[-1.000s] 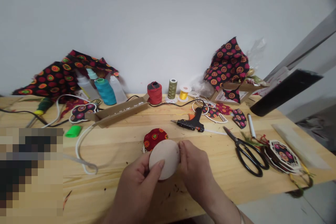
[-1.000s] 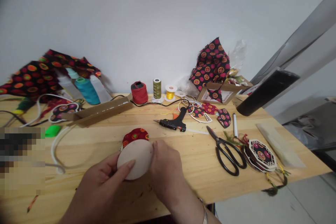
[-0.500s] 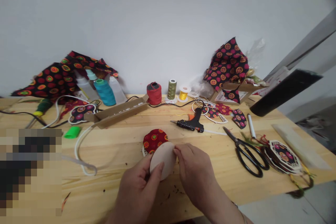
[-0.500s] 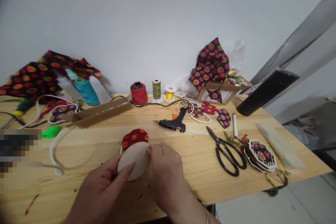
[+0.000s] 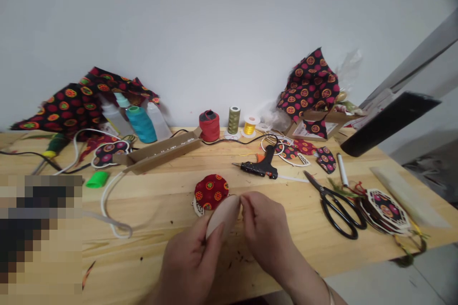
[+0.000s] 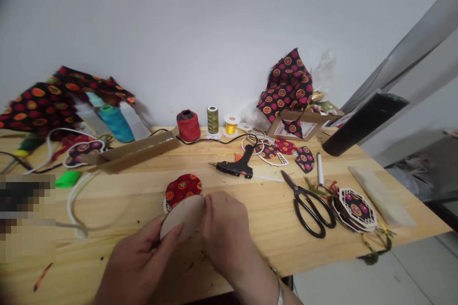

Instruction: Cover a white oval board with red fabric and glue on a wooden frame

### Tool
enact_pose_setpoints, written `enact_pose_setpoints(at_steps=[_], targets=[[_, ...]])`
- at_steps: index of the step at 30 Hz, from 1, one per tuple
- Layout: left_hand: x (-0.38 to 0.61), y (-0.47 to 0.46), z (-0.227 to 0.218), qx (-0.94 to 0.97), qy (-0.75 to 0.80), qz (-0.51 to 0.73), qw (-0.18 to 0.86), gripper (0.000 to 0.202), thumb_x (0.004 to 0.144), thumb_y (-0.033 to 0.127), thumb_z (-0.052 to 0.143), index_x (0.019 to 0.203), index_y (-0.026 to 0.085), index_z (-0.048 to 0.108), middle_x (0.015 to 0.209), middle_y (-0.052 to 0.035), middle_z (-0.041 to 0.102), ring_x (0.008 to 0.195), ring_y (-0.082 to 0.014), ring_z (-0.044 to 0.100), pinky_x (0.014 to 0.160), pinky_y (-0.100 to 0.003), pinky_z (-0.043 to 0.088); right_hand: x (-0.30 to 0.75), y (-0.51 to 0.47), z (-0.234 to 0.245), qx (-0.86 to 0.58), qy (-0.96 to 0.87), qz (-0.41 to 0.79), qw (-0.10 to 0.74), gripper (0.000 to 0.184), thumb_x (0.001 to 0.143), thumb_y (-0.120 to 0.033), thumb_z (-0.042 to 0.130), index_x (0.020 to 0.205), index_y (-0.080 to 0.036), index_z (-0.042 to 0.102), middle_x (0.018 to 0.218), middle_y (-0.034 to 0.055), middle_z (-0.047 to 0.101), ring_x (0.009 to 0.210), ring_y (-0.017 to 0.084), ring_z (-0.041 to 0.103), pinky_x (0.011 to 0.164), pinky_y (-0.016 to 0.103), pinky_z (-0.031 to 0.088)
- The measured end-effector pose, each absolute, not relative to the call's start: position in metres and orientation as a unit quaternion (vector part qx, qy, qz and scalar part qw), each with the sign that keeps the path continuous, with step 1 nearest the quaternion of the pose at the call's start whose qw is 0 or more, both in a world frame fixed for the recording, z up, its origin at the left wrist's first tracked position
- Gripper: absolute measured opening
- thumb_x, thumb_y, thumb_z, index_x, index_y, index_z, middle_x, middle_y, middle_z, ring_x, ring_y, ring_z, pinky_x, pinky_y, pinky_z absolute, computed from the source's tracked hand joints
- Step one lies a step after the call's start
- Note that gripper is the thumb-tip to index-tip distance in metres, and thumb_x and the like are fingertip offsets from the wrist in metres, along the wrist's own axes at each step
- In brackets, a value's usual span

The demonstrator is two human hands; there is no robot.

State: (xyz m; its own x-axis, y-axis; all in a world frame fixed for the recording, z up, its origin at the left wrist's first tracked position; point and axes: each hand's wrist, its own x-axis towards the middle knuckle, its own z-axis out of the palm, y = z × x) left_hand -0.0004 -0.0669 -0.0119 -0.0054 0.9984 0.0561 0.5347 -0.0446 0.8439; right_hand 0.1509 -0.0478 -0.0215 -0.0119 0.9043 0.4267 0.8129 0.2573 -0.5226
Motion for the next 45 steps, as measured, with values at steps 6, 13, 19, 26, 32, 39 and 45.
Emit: enact_pose_setpoints(at_steps=[6,13,19,26,32,39,45], targets=[[-0.004,-0.056,-0.005,0.51,0.58,0.394,0.498,0.028,0.075,0.04,0.061,0.093,0.022,0.071,0.078,0.0012,0.074,0.074,-0.02,0.066,0.065,-0.024,0.052,0.158,-0.046,-0.015,-0.598,-0.658,0.112,0.443,0.02,0.087,-0.017,0.046,0.083,-0.017,0.065,0.07,0.0034,0.067,0.063,0.014,0.062,0.06,0.023,0.045],[0.001,-0.062,-0.005,0.527,0.614,0.4,0.43,0.02,0.074,0.038,0.061,0.084,0.023,0.071,0.06,0.0026,0.066,0.073,-0.0221,0.063,0.056,-0.023,0.046,0.146,-0.053,-0.016,-0.599,-0.661,0.143,0.429,0.016,0.084,-0.016,0.05,0.08,-0.019,0.066,0.072,0.0028,0.069,0.065,0.016,0.063,0.06,0.026,0.046],[0.007,-0.07,-0.002,0.564,0.638,0.407,0.33,0.018,0.076,0.034,0.058,0.083,0.024,0.071,0.057,0.0036,0.065,0.055,-0.0175,0.058,0.053,-0.023,0.042,0.144,-0.052,-0.018,-0.613,-0.648,0.166,0.42,0.018,0.084,-0.017,0.049,0.081,-0.019,0.067,0.072,0.003,0.069,0.064,0.017,0.063,0.06,0.027,0.045],[0.007,-0.07,-0.006,0.62,0.625,0.39,0.271,0.024,0.08,0.034,0.054,0.092,0.027,0.073,0.061,0.0012,0.071,0.057,-0.0202,0.065,0.055,-0.025,0.042,0.143,-0.055,-0.012,-0.621,-0.654,0.173,0.395,0.019,0.084,-0.018,0.047,0.075,-0.018,0.063,0.067,0.0029,0.066,0.059,0.016,0.06,0.055,0.025,0.042],[0.009,-0.074,-0.005,0.628,0.621,0.399,0.247,0.028,0.078,0.031,0.055,0.099,0.032,0.073,0.07,0.0006,0.076,0.059,-0.0219,0.067,0.059,-0.026,0.046,0.143,-0.05,-0.023,-0.619,-0.699,-0.061,0.353,0.024,0.083,-0.017,0.042,0.064,-0.017,0.056,0.054,0.0033,0.057,0.048,0.016,0.054,0.047,0.026,0.035],[-0.007,-0.056,-0.001,0.448,0.59,0.411,0.531,0.029,0.07,0.039,0.068,0.093,0.022,0.073,0.083,-0.0011,0.076,0.079,-0.023,0.068,0.068,-0.026,0.053,0.179,-0.055,0.003,-0.626,-0.688,0.116,0.348,0.02,0.079,-0.018,0.049,0.059,-0.019,0.053,0.048,-0.0044,0.052,0.043,0.009,0.048,0.043,0.018,0.035],[-0.011,-0.042,-0.008,0.329,0.541,0.441,0.637,0.036,0.07,0.033,0.072,0.102,0.018,0.07,0.09,-0.0048,0.076,0.08,-0.0217,0.067,0.062,-0.025,0.054,0.173,-0.092,-0.001,-0.463,-0.858,0.17,0.145,0.015,0.081,-0.02,0.05,0.069,-0.021,0.06,0.063,-0.0022,0.064,0.052,0.011,0.056,0.047,0.02,0.04]])
